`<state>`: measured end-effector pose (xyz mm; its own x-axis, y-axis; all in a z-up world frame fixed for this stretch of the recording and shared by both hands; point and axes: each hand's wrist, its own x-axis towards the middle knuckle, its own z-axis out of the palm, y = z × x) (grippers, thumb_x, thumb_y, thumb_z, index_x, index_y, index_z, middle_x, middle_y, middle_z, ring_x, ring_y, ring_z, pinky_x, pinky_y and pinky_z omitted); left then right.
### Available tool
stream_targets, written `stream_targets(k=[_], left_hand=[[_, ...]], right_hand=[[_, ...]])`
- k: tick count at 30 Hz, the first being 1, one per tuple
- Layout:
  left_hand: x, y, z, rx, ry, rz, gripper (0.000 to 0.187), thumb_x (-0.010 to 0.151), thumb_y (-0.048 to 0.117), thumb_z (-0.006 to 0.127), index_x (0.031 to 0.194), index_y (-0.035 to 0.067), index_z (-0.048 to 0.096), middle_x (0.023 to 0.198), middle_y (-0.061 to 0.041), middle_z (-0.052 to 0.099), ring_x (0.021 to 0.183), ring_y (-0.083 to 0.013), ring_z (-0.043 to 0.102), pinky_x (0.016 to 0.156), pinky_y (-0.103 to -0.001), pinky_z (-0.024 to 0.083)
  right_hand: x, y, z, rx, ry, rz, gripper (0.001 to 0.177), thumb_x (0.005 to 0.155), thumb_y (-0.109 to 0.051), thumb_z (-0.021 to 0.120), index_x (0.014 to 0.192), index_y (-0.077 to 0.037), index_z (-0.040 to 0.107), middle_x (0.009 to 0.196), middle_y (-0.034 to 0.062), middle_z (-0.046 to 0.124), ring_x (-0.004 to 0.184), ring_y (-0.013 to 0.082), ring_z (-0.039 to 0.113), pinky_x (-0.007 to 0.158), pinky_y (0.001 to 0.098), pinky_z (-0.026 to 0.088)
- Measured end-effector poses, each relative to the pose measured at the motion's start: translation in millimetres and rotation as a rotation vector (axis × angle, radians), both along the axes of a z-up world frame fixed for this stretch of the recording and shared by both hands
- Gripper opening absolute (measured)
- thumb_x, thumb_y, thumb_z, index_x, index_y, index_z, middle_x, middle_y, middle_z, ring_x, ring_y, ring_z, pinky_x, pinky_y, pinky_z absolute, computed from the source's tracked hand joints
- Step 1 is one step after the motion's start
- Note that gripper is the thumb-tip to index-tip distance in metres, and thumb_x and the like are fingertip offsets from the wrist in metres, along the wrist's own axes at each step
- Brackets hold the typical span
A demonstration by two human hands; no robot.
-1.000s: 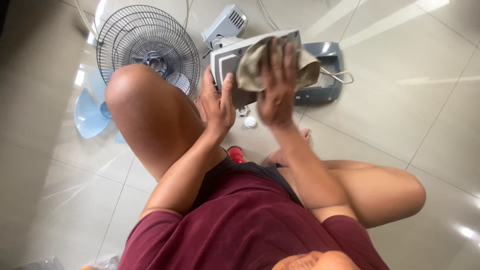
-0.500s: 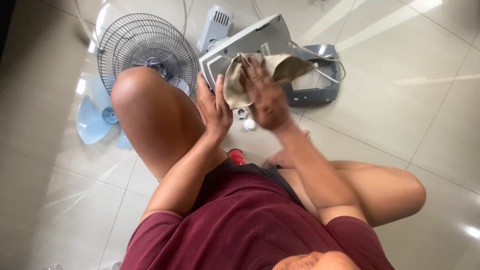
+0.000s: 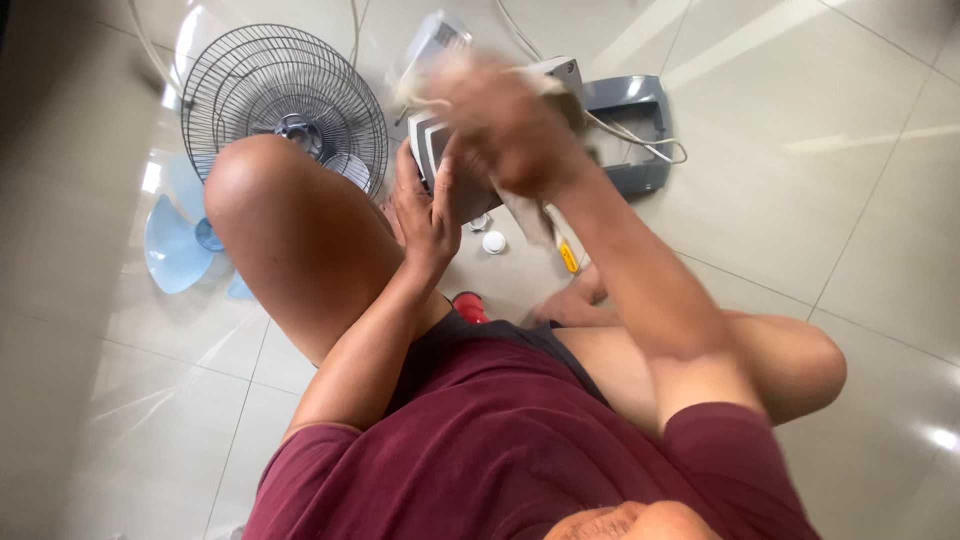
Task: The person sits on the floor and uses a yellow screwdriver to remove screws from the back of a small grey electronic device. After unscrewing, they wipe the device with a cloth and then reinsert a screw by hand.
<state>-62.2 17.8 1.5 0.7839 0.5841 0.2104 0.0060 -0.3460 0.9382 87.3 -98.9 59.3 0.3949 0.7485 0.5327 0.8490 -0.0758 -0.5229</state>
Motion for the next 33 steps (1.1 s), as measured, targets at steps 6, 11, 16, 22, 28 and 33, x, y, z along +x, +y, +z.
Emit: stream_targets(k=[6,11,16,22,28,33], left_hand=[[-5.3,-0.8,-4.6,0.125,0.073,0.093,0.043,0.105,0.023,0.063,0.138,-0.003,0.052,0.114,-0.02,0.069,0.103,-0.0334,0.067,0.091,-0.041,0.05],[2.2,3.8,5.0,-0.043,-0.015,-0.018,0.037,0.107,0.018,0.061,0.137,-0.002,0.051,0.113,-0.017,0.067,0.102,-0.0274,0.067,0.092,-0.037,0.052],[1.3,-2.6,14.6,-0.063,-0.061,-0.089,0.037,0.107,0.017,0.06,0.138,-0.001,0.051,0.112,-0.015,0.068,0.101,-0.0249,0.067,0.092,-0.035,0.052],[1.1,0.9,16.7,-0.061,0.026,-0.138,0.039,0.103,0.016,0.064,0.136,-0.001,0.052,0.107,-0.015,0.068,0.096,-0.0238,0.066,0.088,-0.035,0.052],[3.2,6.2,17.6,-0.054,-0.019,-0.135,0.038,0.106,0.018,0.061,0.138,-0.001,0.05,0.113,-0.016,0.067,0.102,-0.0248,0.066,0.093,-0.037,0.052],[3.8,10.5,15.7,-0.016,0.039,-0.086,0.039,0.105,0.019,0.062,0.137,-0.002,0.05,0.111,-0.017,0.068,0.102,-0.0271,0.068,0.092,-0.037,0.052]], right_hand=[[15.2,16.4,-3.8,-0.195,-0.24,0.081,0.046,0.112,-0.043,0.044,0.117,-0.008,0.072,0.113,0.0137,0.072,0.101,0.0319,0.067,0.087,0.045,0.049],[5.3,14.3,-8.6,-0.413,-0.114,-0.294,0.046,0.109,-0.036,0.048,0.092,-0.003,0.073,0.095,0.0164,0.072,0.097,0.0357,0.068,0.089,0.0471,0.05],[-4.7,-1.2,-9.0,-0.078,-0.1,0.038,0.037,0.11,-0.022,0.046,0.123,0.003,0.07,0.127,0.0183,0.07,0.122,0.0348,0.065,0.109,0.0487,0.048],[37.3,-30.3,6.8,-0.378,0.196,0.09,0.031,0.093,-0.007,0.065,0.124,-0.005,0.072,0.125,0.0138,0.073,0.114,0.0331,0.066,0.096,0.0435,0.051],[36.3,-16.0,7.9,-0.238,0.198,0.076,0.021,0.089,-0.009,0.077,0.11,-0.008,0.076,0.115,0.0077,0.076,0.104,0.0278,0.072,0.09,0.0406,0.05],[14.6,-8.4,11.7,-0.123,0.085,-0.097,0.013,0.09,-0.004,0.078,0.102,-0.004,0.075,0.107,0.0091,0.076,0.099,0.0283,0.074,0.091,0.0411,0.053]])
